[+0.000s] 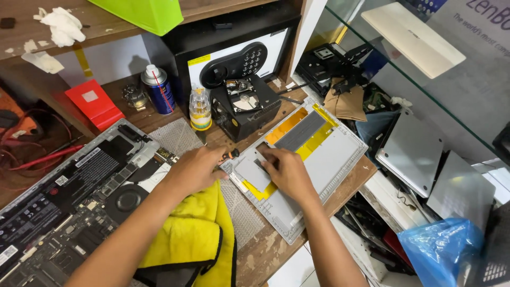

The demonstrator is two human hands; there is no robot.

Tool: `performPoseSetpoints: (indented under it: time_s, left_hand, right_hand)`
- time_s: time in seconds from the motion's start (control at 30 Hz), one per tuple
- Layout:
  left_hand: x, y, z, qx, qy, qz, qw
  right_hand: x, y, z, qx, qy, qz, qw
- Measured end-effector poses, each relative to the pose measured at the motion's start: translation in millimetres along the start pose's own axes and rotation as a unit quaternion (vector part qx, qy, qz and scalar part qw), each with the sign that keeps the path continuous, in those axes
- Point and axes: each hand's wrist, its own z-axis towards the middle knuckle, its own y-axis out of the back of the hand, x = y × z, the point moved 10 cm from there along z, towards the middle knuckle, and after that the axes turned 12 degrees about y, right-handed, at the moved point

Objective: Cleaning a laptop component with a cloth and using a screwdriver to perform repairs on the internal motherboard.

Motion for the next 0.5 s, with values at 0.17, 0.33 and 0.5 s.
performPoseSetpoints:
  time_s: [0.17, 0.33, 0.5]
  left_hand:
    - [4, 5, 4, -0.047, 0.002, 0.016, 0.999]
    - [14, 10, 9, -0.073, 0.026, 0.033, 0.996]
    - [22, 58, -24, -0.218, 0.003, -0.161, 0.963]
  right_hand:
    - [-33, -19, 16, -0.02, -0.034, 0.0, 0.999]
    - [-43, -27, 25, -0.023, -0.033, -0.009, 0.999]
    - [-15, -11, 22, -0.043, 0.018, -0.015, 0.999]
